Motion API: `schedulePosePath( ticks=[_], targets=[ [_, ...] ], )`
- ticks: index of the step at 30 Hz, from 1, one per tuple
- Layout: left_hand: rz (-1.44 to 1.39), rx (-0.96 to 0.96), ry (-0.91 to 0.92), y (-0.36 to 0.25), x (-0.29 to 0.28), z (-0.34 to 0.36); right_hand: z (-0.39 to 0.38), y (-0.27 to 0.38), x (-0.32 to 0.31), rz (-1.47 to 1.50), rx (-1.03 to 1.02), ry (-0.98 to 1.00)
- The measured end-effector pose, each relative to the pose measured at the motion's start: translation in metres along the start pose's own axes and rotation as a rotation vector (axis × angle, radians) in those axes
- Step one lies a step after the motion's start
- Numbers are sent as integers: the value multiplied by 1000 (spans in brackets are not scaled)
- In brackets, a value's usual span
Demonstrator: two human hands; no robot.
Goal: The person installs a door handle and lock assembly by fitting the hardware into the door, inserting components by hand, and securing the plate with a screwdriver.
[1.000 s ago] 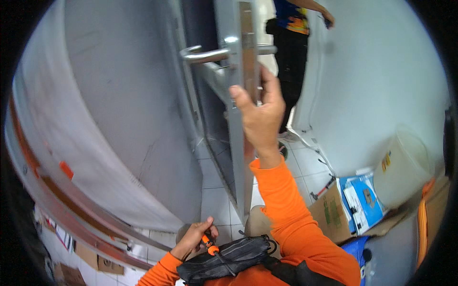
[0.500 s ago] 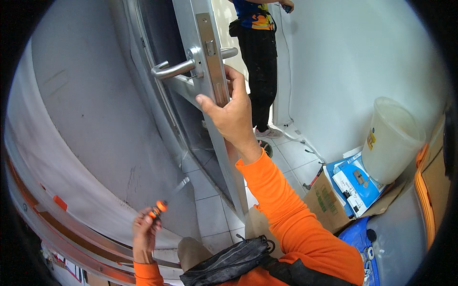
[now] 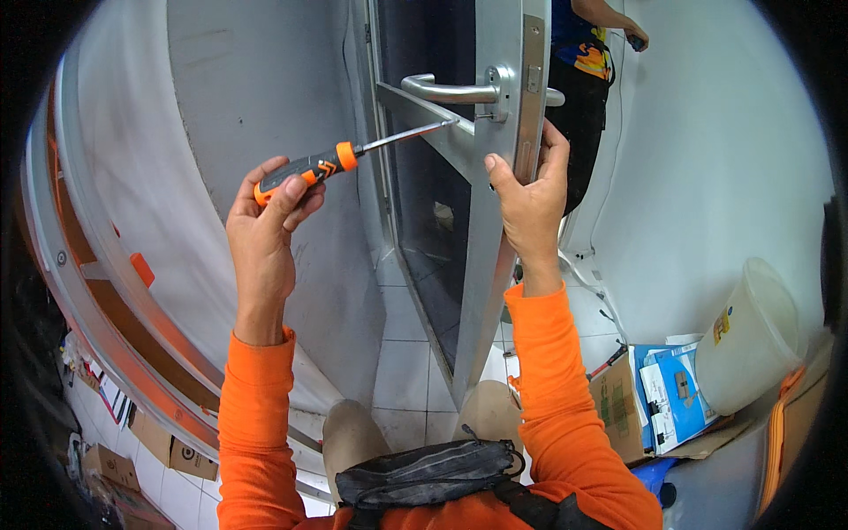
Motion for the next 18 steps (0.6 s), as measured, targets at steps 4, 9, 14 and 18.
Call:
schedulePosePath(
  ticks=[4, 9, 14, 18],
  targets=[
    [15, 48, -2, -6, 4, 6, 1, 2, -2, 20, 7, 3],
    [28, 46, 9, -8, 6, 4, 1, 3, -3, -8, -24, -15],
    [18, 56, 9, -9, 5, 5, -2, 6, 0, -21, -31, -15],
    [-4, 51, 25, -9, 9, 5, -1, 6, 0, -19, -10, -5]
  ],
)
Point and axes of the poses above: each hand's wrist, its own z-axis towards the middle knuckle, its own x-axis out of the palm, y = z × x, the point moved 7 cm from there along z, towards the middle knuckle, and after that the axes turned 8 degrees about -y, right-handed, at the moved point
